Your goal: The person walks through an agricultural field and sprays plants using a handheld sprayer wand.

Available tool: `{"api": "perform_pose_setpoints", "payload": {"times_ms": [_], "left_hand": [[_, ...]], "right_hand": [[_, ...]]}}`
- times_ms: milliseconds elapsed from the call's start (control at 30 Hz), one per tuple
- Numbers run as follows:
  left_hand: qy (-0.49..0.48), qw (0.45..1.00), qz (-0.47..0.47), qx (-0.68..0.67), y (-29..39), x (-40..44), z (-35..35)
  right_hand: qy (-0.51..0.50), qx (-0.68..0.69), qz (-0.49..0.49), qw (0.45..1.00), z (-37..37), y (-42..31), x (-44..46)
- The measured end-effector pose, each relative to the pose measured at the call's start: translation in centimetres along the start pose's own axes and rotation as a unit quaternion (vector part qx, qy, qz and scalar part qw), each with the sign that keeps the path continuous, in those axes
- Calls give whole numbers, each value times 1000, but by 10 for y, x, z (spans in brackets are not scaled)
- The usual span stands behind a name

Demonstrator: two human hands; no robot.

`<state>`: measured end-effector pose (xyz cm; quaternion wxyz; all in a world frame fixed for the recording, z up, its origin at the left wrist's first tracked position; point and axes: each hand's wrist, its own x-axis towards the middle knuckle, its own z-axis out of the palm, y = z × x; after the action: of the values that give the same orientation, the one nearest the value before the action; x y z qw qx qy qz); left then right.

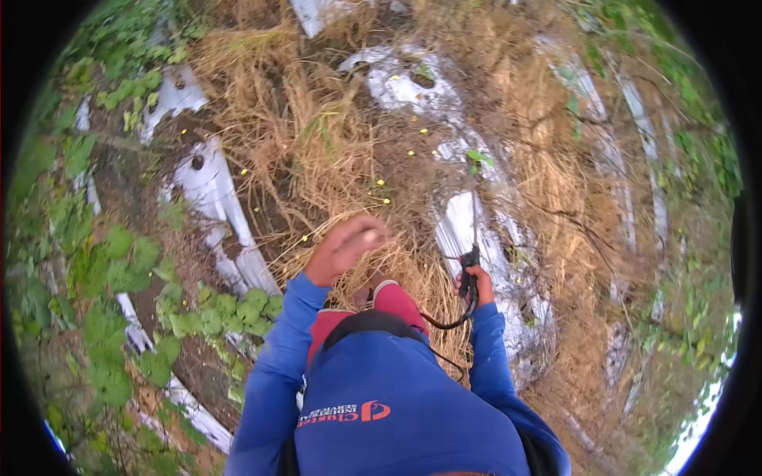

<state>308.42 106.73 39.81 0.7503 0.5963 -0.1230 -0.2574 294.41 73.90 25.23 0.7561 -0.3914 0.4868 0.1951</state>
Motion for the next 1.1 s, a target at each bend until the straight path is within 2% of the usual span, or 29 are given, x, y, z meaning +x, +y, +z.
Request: {"api": "perform_pose_setpoints", "payload": {"times_ms": [33,67,100,133,167,200,267,333,400,467,533,600,667,700,800,833,967,1100], "left_hand": [[-40,996,77,4,42,19,14],[-104,979,159,-71,75,31,28],[-150,963,205,-88,103,41,40],[-203,931,243,-181,133,51,58],[-284,892,241,-257,160,62,71],[-261,870,299,-293,176,67,89],[-108,772,441,-444,186,66,122],[-72,770,457,-440,180,68,138],[-72,768,477,-422,181,83,116],[-82,772,489,-399,185,87,108],[-95,771,512,-367,191,92,103],[-107,775,526,-333,199,92,93],[-115,780,536,-302,205,97,89],[-114,782,540,-290,208,99,86],[-111,790,545,-259,216,93,72],[-109,792,547,-249,218,93,67],[-101,802,549,-210,224,104,47],[-98,813,543,-187,231,105,16]], "right_hand": [[1,2,-12,1000,6,-5,-1],[5,6,-18,1000,8,-4,-6],[25,-14,-10,1000,6,-4,-6],[45,-35,-5,998,7,-4,-1],[33,-45,14,998,12,2,4],[17,-52,57,997,11,10,6],[-16,-73,115,991,9,2,26],[-31,-98,169,980,-6,-14,39],[-58,-111,194,973,-5,-48,62],[-81,-57,111,989,49,-75,22],[-131,-42,10,990,67,-86,40],[-167,-59,-19,984,84,-103,55],[-136,-31,50,989,101,-116,77],[-156,-53,13,986,103,-124,81],[-195,-22,48,979,120,-142,90],[-177,-33,55,982,113,-140,110],[-210,-54,28,976,137,-154,107],[-227,-67,51,970,152,-168,118]]}}
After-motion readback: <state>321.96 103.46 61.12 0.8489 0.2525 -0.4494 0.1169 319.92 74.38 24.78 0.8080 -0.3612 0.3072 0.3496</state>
